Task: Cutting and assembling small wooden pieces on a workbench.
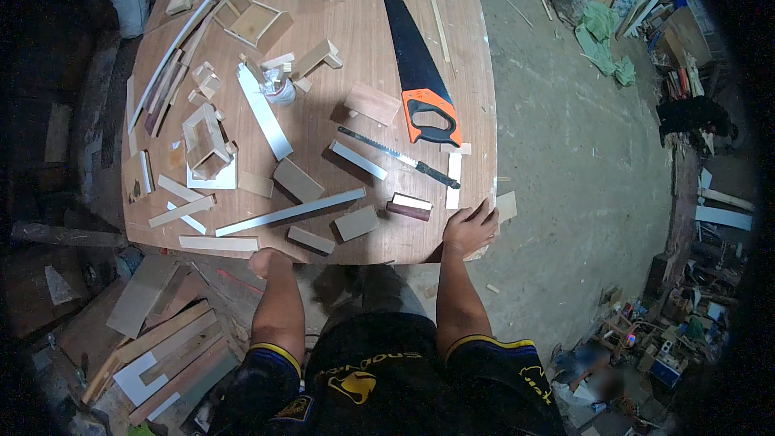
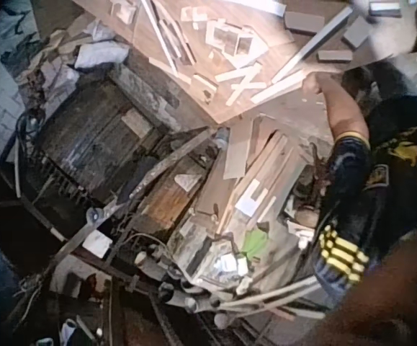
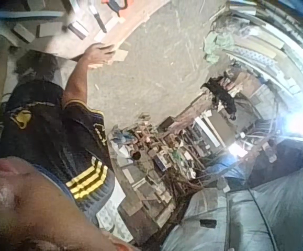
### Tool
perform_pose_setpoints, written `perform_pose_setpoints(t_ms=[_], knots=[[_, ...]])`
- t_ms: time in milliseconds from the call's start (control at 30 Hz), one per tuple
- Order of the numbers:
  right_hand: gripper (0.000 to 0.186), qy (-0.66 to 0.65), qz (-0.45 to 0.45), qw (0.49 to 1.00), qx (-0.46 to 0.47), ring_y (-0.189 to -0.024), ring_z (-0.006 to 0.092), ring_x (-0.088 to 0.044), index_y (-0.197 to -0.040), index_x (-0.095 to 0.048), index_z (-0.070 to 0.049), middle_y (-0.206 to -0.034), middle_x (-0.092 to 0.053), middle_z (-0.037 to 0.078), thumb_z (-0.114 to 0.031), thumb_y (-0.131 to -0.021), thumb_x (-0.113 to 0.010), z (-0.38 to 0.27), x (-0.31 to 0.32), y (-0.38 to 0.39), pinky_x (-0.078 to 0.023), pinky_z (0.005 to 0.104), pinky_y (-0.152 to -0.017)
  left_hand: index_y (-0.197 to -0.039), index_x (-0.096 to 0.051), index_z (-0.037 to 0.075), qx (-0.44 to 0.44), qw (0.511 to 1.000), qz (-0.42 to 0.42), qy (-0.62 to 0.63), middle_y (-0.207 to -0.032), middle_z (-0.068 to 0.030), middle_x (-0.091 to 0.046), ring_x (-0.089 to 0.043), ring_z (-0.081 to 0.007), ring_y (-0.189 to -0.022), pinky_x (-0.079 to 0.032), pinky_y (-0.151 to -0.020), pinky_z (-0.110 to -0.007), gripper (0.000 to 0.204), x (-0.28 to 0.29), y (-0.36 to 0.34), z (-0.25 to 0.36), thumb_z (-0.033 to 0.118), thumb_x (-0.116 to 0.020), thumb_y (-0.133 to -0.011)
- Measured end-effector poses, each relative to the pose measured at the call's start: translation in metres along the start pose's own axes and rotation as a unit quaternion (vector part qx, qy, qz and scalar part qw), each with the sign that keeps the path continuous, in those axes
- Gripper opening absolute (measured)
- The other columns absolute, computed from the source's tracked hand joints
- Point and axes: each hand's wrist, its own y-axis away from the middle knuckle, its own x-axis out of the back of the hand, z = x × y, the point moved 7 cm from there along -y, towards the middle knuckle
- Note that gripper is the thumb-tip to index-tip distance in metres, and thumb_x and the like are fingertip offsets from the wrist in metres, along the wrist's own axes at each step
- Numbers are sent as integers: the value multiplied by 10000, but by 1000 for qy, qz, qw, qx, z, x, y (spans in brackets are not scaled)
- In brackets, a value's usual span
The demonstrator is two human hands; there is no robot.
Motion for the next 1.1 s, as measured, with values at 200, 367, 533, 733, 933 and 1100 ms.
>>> perform_pose_setpoints(t_ms=[200, 367, 533, 733, 933, 1100], knots=[[491, 12, -31, 999, -6, -1315, 370, -396, -1362, -506, -158, -1430, -419, 177, -309, -895, -504, -3, 6, 0, -284, 582, -1054, -947, -674, 17, 81, 975, 57, 199, -869, -145, -710, -721, -287, -768, -595, -581, -394, 212, -15, -27, -27, 181, -545, -911], [494, -7, -37, 999, 1, -1322, 367, -375, -1361, -497, -151, -1420, -420, 181, -291, -887, -514, -12, 10, -2, -249, 649, -1058, -783, -684, 20, -6, 929, -194, 316, -816, -169, -700, -697, -332, -715, -544, -575, -453, 326, -32, -62, -55, 258, -512, -923], [504, -12, -43, 999, -13, -1325, 356, -375, -1367, -488, -170, -1430, -410, 159, -294, -881, -530, -4, 3, -3, -250, 651, -1059, -926, -645, 7, -231, 943, 124, 203, -887, -191, -664, -645, -356, -834, -495, -756, -467, 198, 67, -31, -66, 184, -572, -877], [510, -34, -24, 999, -3, -1304, 358, -407, -1361, -491, -171, -1417, -427, 158, -283, -868, -561, 16, 1, -4, -281, 661, -1023, -1005, -580, 12, -548, 791, 159, 220, -958, -165, -606, -550, -374, -965, -409, -866, -468, 211, 146, 92, -8, 135, -634, -842], [496, -179, -7, 983, 25, -1244, 430, -417, -1303, -500, -73, -1305, -449, 268, -164, -822, -579, 18, 27, -30, -322, 485, -1069, -1202, -561, 74, -712, 677, 89, 165, -1153, -134, -556, -484, -359, -1130, -387, -945, -487, 455, 145, 167, 55, 208, -725, -799], [298, -386, -157, 891, 181, -1100, 342, -527, -1114, -619, -11, -1112, -582, 190, -35, -821, -576, -61, 44, -58, -458, 420, -947, -1242, -559, 122, -792, 604, 58, 64, -1196, -89, -543, -470, -306, -1165, -331, -999, -496, 578, 102, 187, 80, 213, -789, -720]])
